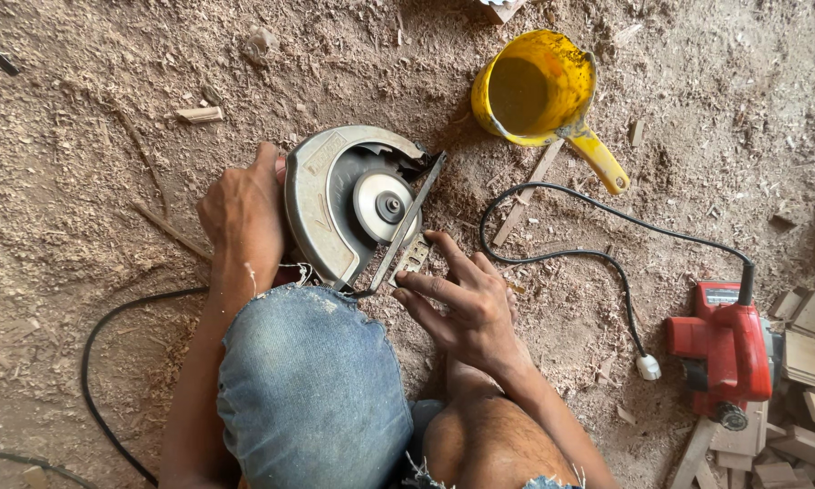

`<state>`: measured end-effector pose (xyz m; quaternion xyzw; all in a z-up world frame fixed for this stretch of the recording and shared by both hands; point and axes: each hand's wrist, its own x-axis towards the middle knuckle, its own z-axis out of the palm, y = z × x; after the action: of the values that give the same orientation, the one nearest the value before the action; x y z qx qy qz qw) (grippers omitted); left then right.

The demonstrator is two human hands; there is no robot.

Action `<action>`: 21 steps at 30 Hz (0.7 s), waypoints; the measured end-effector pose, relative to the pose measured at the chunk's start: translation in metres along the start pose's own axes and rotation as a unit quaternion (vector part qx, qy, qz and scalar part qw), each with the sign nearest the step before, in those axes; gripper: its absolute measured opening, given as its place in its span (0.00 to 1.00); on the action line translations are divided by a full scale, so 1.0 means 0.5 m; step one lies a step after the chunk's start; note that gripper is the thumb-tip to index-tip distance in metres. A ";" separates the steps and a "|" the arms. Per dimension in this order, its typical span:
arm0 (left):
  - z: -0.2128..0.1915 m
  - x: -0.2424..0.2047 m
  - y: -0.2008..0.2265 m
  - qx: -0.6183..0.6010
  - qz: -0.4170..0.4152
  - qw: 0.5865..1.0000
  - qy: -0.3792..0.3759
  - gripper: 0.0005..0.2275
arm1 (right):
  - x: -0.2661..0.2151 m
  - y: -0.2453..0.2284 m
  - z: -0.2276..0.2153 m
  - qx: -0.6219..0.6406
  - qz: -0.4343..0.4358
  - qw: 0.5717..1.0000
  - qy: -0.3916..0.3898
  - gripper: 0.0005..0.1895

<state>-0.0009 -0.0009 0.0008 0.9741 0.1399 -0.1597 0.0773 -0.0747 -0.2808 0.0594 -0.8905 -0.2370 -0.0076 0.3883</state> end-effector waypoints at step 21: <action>-0.013 0.007 0.005 -0.026 -0.029 0.999 -0.036 0.07 | -0.075 0.082 -0.047 0.812 0.222 0.518 0.154 0.18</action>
<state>0.0048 -0.0013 0.0058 0.9610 0.1691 -0.1931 0.1027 -0.0865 -0.3368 0.0400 -0.1976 0.1289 0.1379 0.9619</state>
